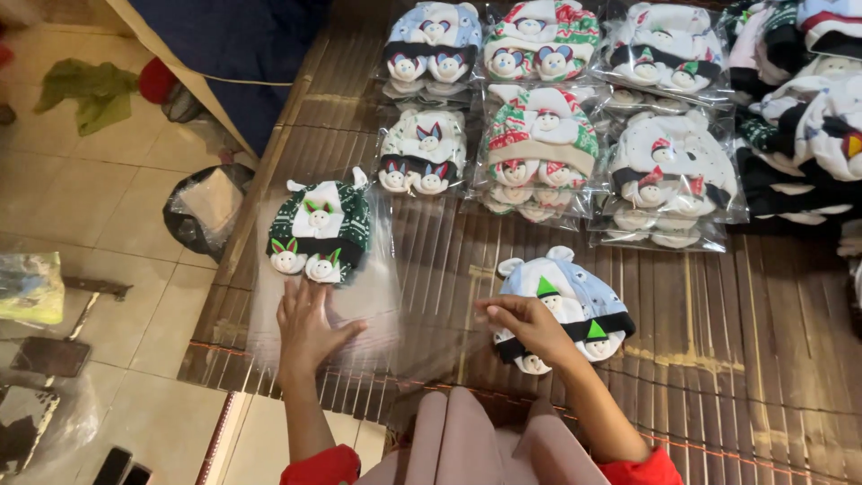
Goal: Packaging sets of baby hats and booties into individual plastic bags
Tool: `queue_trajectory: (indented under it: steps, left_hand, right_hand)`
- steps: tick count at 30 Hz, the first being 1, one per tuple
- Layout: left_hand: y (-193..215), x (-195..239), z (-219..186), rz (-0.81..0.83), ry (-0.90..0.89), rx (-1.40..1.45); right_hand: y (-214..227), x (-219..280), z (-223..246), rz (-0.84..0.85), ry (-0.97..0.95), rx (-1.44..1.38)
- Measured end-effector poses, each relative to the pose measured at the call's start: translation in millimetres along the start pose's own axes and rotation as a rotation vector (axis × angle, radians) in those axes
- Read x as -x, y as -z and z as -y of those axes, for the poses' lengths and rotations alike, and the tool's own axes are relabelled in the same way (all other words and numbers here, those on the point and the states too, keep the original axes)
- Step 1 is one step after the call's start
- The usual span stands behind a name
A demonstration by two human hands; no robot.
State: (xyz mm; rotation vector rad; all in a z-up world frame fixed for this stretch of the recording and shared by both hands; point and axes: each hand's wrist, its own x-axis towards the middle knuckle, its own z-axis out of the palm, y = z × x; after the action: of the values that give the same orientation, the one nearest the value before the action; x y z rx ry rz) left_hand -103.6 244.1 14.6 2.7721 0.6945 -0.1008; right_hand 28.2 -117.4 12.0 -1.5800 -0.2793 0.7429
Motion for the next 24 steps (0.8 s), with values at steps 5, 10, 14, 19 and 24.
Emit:
queue_trajectory:
  steps: [5, 10, 14, 19, 24]
  left_hand:
    - [-36.3, 8.0, 4.0, -0.164, -0.023, -0.102]
    - [-56.1, 1.8, -32.4, -0.364, -0.197, -0.027]
    - [-48.9, 11.4, -94.8, -0.187, -0.471, 0.160]
    - [-70.6, 16.8, -127.5, 0.010, -0.564, 0.115]
    - [-74.1, 14.4, -142.5, 0.040, -0.566, 0.096]
  right_hand:
    - [20.6, 33.9, 1.9, -0.051, 0.040, 0.106]
    - [56.4, 55.3, 8.0, -0.408, 0.168, 0.581]
    - [87.3, 56.0, -25.1, -0.767, 0.172, 1.091]
    - [98.6, 50.9, -49.5, -0.663, -0.049, 1.026]
    - [129.6, 53.2, -73.1, -0.629, -0.226, 0.681]
